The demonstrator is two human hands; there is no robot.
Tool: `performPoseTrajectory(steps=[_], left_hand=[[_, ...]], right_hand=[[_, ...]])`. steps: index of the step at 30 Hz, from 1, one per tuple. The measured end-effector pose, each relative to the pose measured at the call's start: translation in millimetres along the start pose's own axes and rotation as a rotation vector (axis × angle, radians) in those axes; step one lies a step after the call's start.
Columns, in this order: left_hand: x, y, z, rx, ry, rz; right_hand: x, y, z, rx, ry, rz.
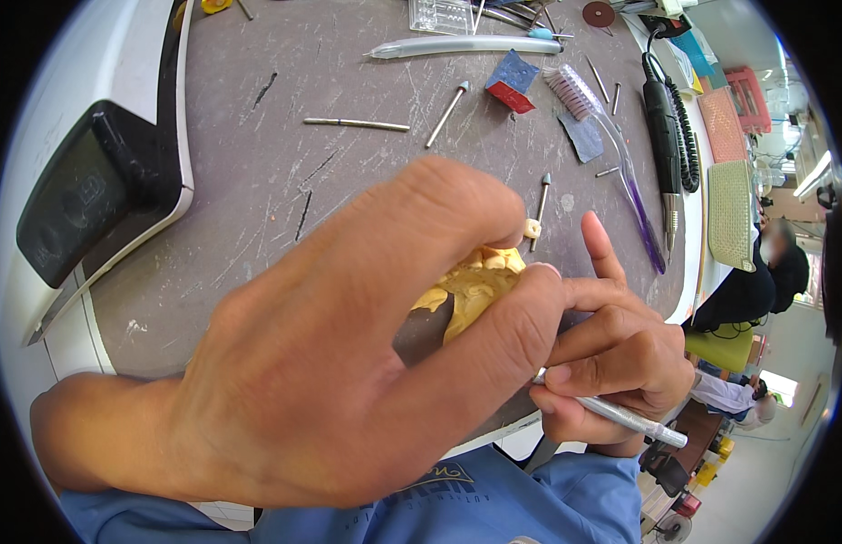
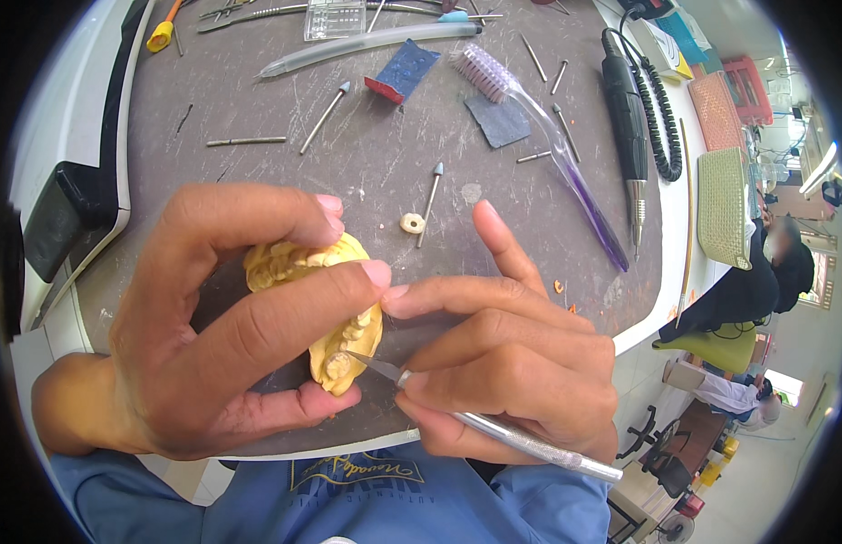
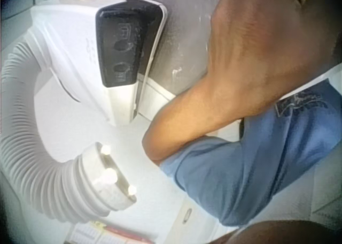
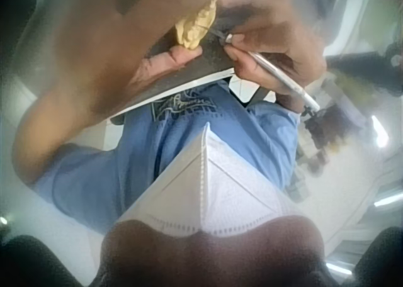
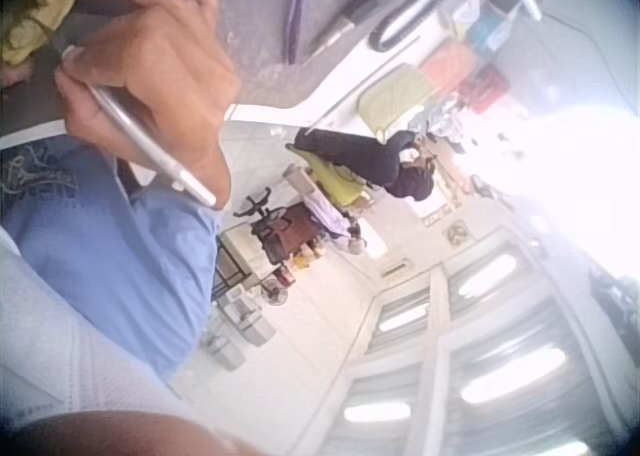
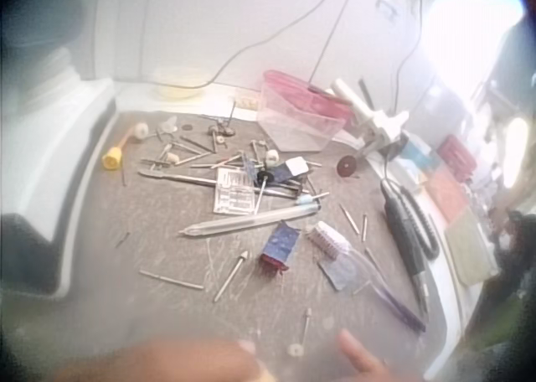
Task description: The person fits a small white dental crown into a yellow dental mold, using a rotary tool to grind and adjust the crown's surface. They repeatedly test the fit by pressing the crown into the mold and use a small brush to clean the area. The process involves precise manual manipulation and tool use to ensure the crown aligns correctly with the mold.
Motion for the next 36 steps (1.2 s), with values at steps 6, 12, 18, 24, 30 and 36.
performPoseTrajectory(steps=[6, 12, 18, 24, 30, 36], left_hand=[[0.8, 2.1, -1.7, 0.023, -0.001, 0.009], [1.3, 1.2, -1.1, 0.009, -0.009, 0.015], [-4.5, -8.3, 2.3, 0.005, 0.019, 0.096], [-1.8, 0.6, -1.7, 0.021, -0.009, 0.024], [-0.6, 2.1, -2.4, 0.026, -0.042, -0.010], [0.4, 5.3, -3.2, 0.054, -0.041, 0.008]], right_hand=[[3.8, 4.7, -1.6, 0.045, -0.026, 0.014], [3.2, 8.6, -3.7, 0.113, -0.032, 0.069], [3.1, 6.3, -3.5, 0.104, -0.031, 0.045], [4.4, 7.4, -2.8, 0.093, -0.038, 0.013], [0.3, 5.4, 0.7, 0.059, 0.022, 0.015], [1.6, 5.3, 0.7, 0.073, 0.015, 0.001]])
Point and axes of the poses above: each hand's wrist, its own x-axis towards the middle knuckle, its own z-axis out of the palm, y = z × x, the point moved 4 cm from there along x, towards the middle knuckle, and after that the axes turned 1 degree about -z, right-handed, at the moved point
